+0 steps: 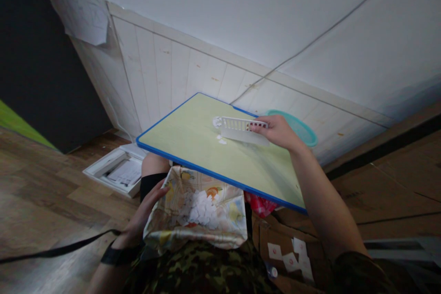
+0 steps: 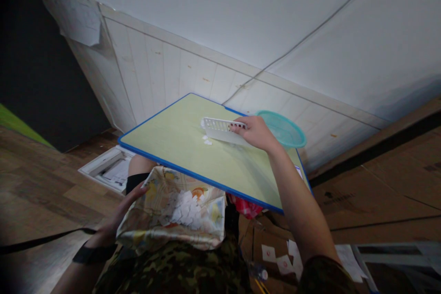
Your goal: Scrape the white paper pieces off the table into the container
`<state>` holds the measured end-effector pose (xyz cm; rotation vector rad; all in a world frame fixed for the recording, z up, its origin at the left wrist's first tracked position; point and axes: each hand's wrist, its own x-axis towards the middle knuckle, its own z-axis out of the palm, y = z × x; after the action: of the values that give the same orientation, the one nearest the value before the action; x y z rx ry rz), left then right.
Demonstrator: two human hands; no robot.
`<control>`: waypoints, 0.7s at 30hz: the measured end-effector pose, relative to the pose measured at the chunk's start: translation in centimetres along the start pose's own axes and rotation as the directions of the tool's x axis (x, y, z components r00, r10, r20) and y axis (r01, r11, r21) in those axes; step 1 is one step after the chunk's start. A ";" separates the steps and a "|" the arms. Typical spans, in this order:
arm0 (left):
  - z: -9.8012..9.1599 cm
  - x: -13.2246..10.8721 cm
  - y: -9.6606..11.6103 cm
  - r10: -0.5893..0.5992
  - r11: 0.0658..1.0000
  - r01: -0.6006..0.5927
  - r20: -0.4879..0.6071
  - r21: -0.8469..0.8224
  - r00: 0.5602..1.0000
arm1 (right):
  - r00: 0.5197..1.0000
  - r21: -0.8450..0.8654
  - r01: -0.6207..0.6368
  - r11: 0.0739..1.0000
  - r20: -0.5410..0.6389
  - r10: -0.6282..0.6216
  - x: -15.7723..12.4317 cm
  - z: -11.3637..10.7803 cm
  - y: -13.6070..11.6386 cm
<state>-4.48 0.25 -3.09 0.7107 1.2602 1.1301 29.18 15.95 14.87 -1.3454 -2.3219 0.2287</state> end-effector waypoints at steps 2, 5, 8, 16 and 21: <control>-0.4 0.3 -0.3 0.007 1.000 -0.007 0.017 0.000 1.000 | 1.000 0.033 -0.002 0.999 0.021 0.001 -0.4 0.3 0.0; -0.7 0.4 -0.3 0.025 1.000 -0.025 0.043 0.013 0.999 | 1.000 0.104 -0.020 0.994 0.001 0.020 -1.0 0.3 -0.1; -0.6 0.1 -0.2 0.082 0.996 -0.083 0.023 0.044 0.996 | 0.999 0.088 -0.025 0.996 -0.035 0.028 -1.8 0.1 -0.2; -0.7 0.3 -0.5 0.062 0.998 -0.062 0.005 0.030 0.998 | 0.998 0.120 -0.044 0.992 -0.031 0.048 -4.4 0.6 -0.2; 0.2 -1.0 0.8 0.117 0.991 -0.113 -0.047 0.077 0.992 | 0.994 0.132 -0.065 0.989 -0.083 0.076 -6.2 1.6 -0.8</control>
<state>-4.45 -0.40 -2.00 0.8233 1.3239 1.2074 30.48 10.34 11.87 -1.3473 -2.1511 0.3302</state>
